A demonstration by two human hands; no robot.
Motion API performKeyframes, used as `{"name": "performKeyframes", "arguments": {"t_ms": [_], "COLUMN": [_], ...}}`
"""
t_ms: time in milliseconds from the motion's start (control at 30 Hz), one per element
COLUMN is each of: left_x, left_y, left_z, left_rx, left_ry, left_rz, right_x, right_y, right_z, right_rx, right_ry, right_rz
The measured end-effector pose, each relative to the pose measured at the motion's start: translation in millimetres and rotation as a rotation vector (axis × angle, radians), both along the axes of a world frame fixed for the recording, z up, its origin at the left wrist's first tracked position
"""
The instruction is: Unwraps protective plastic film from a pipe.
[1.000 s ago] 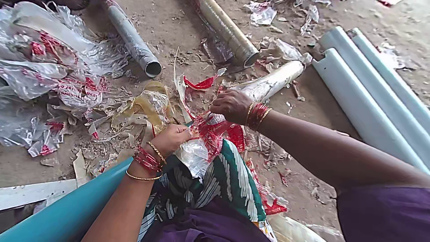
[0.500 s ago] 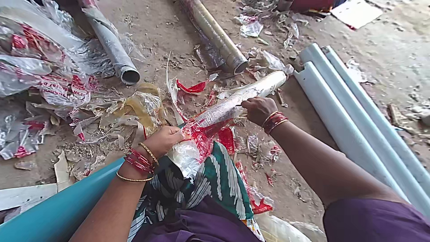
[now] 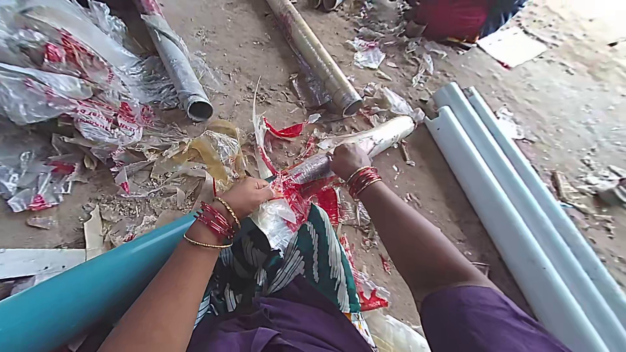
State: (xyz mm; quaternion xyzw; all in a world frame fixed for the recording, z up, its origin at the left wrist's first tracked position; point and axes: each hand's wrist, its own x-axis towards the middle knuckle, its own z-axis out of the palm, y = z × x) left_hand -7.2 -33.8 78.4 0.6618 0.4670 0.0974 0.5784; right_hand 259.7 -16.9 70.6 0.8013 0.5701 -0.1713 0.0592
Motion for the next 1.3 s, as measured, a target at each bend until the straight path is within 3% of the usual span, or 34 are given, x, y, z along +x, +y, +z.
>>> {"name": "performKeyframes", "arguments": {"t_ms": [200,400,567,633,700,733,833,933,1100,1300], "left_x": [-2,-1,-2,0,2,1,1,2,1,0], "left_y": [3,3,7,5,-2,0,8,8,8,2], "left_z": [-9,-9,-10,-4,3,3,-7,-9,-8,-5], "left_rx": [0.056,0.061,0.041,0.021,0.017,0.020,0.049,0.079,0.080,0.112], "left_ry": [0.016,0.028,0.018,0.026,0.056,0.066,0.075,0.118,0.130,0.118], "left_rz": [-0.078,-0.100,-0.078,-0.039,0.001,-0.018,-0.084,-0.098,-0.103,-0.141], "right_x": [-9,-15,-15,-12,-10,-8,-1,2,-16,-14], "right_y": [-38,-67,-83,-94,-103,-104,-91,-32,34,0], "right_z": [-38,-77,-104,-110,-95,-88,-54,-5,16,-5], "right_rx": [0.241,0.614,0.723,0.619,0.294,0.254,0.497,0.208,-0.089,0.057], "right_ry": [-0.031,0.001,-0.024,-0.027,0.043,0.057,0.067,-0.012,-0.111,-0.118], "right_rz": [-0.144,-0.136,-0.135,-0.142,-0.256,-0.299,-0.291,-0.209,-0.071,-0.093]}}
